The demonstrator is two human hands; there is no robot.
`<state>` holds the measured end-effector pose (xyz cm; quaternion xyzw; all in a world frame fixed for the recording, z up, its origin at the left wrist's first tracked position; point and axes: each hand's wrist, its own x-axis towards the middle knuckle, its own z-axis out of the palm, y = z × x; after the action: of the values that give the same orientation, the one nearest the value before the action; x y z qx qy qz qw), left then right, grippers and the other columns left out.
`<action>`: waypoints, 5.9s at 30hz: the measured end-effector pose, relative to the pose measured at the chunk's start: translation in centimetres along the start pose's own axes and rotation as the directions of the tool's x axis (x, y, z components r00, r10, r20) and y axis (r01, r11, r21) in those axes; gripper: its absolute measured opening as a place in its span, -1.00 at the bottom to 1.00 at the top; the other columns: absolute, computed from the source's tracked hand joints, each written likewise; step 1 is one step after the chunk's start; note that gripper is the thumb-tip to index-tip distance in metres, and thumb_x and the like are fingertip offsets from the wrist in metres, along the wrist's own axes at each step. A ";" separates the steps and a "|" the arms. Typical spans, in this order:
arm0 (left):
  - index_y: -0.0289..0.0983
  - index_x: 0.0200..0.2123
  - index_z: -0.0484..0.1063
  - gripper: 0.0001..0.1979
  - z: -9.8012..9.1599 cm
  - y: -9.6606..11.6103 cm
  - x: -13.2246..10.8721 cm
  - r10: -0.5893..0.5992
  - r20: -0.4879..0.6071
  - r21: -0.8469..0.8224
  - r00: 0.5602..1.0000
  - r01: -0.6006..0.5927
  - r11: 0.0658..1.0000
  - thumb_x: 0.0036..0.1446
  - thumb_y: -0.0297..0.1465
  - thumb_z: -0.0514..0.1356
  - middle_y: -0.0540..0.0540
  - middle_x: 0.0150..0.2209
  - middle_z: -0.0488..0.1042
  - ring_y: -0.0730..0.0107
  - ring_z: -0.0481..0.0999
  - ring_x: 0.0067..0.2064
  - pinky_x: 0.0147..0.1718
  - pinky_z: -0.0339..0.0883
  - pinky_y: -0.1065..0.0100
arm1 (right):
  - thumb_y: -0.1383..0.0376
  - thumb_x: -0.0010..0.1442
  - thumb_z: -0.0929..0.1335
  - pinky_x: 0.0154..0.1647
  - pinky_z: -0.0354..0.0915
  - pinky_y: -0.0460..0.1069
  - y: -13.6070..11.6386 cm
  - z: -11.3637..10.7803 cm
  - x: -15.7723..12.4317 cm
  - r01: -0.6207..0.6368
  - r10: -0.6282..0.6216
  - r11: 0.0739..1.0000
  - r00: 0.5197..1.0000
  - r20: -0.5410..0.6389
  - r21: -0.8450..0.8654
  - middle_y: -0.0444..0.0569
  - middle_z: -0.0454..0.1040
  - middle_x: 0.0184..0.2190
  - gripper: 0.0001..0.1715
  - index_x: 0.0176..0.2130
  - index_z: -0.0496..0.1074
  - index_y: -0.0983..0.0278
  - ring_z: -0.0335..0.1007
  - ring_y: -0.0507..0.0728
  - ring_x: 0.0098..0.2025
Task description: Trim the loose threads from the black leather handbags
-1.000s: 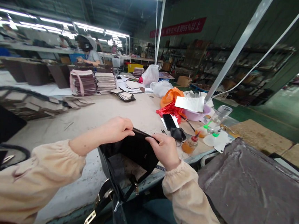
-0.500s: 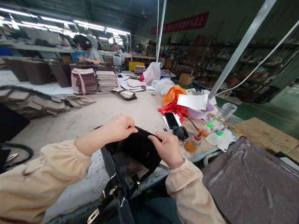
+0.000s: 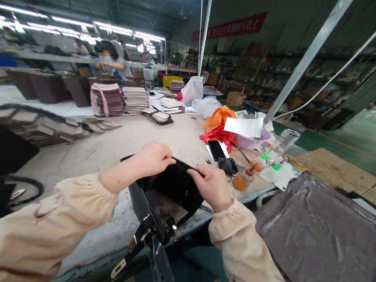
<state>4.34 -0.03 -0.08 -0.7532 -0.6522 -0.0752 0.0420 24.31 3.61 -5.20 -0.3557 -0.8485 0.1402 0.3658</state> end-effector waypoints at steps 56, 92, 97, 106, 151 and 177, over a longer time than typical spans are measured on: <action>-0.28 -0.54 0.47 -0.71 -0.4 -2.8 -0.3 -0.049 0.000 0.009 0.999 0.049 0.999 0.12 -0.26 0.10 -0.08 -0.49 0.49 0.39 0.39 -0.41 -0.40 0.13 0.39 | 0.15 0.29 0.15 -0.40 0.10 -0.04 -3.5 1.1 2.3 0.055 0.026 0.886 0.986 0.167 -0.460 -0.04 0.52 -0.37 -0.60 -0.38 0.43 0.25 0.42 0.10 -0.33; -0.27 -0.48 0.49 -0.73 -0.3 -2.9 -0.7 -0.076 0.012 0.067 0.997 0.075 0.995 0.12 -0.36 0.02 -0.13 -0.43 0.52 0.36 0.44 -0.37 -0.41 0.13 0.38 | -0.08 0.26 0.03 -0.31 0.25 -0.03 -7.0 2.3 4.8 -0.018 0.147 0.892 0.957 0.251 -0.452 0.12 0.54 -0.34 -0.27 -0.29 0.52 0.30 0.46 0.19 -0.26; -0.27 -0.52 0.47 -0.68 -0.3 -2.7 -0.6 -0.092 0.007 0.040 0.996 0.092 0.995 0.14 -0.26 0.04 -0.11 -0.48 0.50 0.37 0.40 -0.42 -0.45 0.09 0.38 | -0.03 0.26 0.11 -0.35 0.25 -0.03 -5.8 2.2 5.0 0.044 0.112 0.877 0.949 0.294 -0.478 0.10 0.54 -0.38 -0.39 -0.30 0.54 0.28 0.47 0.19 -0.29; -0.26 -0.56 0.45 -0.68 -0.4 -2.5 -0.7 -0.122 0.000 0.021 0.993 0.122 0.992 0.12 -0.23 0.08 -0.07 -0.53 0.47 0.38 0.36 -0.46 -0.45 0.07 0.38 | -0.04 0.23 0.17 -0.41 0.14 -0.06 -2.7 -1.2 2.4 0.074 0.101 0.857 0.946 0.308 -0.510 -0.02 0.55 -0.41 -0.48 -0.39 0.53 0.20 0.45 0.13 -0.31; -0.24 -0.56 0.52 -0.82 -2.3 -3.0 -2.9 -0.085 -0.011 -0.219 0.996 0.081 0.972 -0.02 -0.28 0.24 -0.10 -0.24 0.56 0.29 0.48 -0.12 -0.18 0.25 0.40 | 0.13 0.25 0.17 -0.37 0.22 -0.04 -6.0 3.2 4.3 -0.032 0.131 0.921 0.964 0.230 -0.389 0.03 0.54 -0.36 -0.60 -0.30 0.49 0.24 0.46 0.17 -0.29; -0.26 -0.40 0.51 -0.63 -0.3 -3.2 -2.2 -0.262 -0.045 0.147 0.964 0.266 0.953 0.17 -0.17 0.00 -0.17 -0.39 0.53 0.29 0.47 -0.35 -0.39 0.18 0.35 | 0.08 0.26 0.16 -0.45 0.16 -0.02 -6.3 3.5 3.7 0.014 0.092 0.886 0.974 0.205 -0.463 0.01 0.55 -0.41 -0.57 -0.37 0.47 0.22 0.47 0.18 -0.36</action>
<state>0.81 -1.71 -0.27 -0.6530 -0.7501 -0.0399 0.0969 16.86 1.87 -2.53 -0.4315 -0.8855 -0.0193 0.1711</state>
